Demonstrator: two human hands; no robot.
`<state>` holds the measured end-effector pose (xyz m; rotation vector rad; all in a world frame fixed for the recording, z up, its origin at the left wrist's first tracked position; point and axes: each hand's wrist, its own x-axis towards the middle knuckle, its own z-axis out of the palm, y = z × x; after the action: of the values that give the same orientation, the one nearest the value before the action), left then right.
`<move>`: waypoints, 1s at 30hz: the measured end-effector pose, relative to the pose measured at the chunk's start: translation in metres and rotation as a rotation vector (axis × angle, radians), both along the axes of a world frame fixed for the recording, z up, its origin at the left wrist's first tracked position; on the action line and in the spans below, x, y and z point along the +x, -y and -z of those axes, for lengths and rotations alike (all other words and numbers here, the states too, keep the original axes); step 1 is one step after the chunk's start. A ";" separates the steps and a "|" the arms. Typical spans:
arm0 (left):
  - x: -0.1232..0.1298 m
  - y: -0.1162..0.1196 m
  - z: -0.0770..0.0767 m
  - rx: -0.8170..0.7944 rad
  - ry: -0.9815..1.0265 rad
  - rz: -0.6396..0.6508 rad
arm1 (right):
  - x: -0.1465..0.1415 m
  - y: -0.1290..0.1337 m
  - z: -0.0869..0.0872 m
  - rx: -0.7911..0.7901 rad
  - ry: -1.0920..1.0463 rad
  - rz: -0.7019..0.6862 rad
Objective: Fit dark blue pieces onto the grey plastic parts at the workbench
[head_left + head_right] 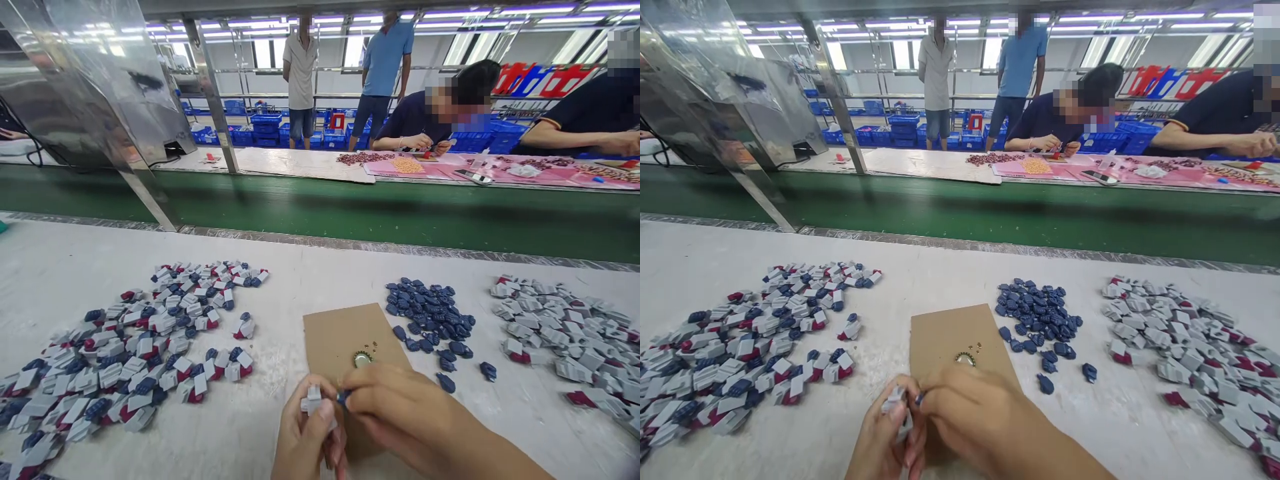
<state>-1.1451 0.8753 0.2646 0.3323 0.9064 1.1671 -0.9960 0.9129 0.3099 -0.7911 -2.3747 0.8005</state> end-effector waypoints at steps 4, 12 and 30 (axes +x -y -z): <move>0.005 0.009 -0.003 -0.029 -0.104 0.026 | 0.004 0.009 -0.004 -0.157 -0.004 -0.014; 0.013 0.010 -0.020 -0.017 -0.369 -0.118 | 0.006 0.021 0.014 -0.215 -0.290 0.211; 0.010 0.012 -0.003 0.186 -0.599 -0.150 | -0.005 0.019 0.010 -0.298 -0.134 0.363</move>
<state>-1.1353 0.8630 0.2679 0.8051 1.3609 1.3183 -1.0006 0.8942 0.2998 -1.2056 -1.9381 1.0238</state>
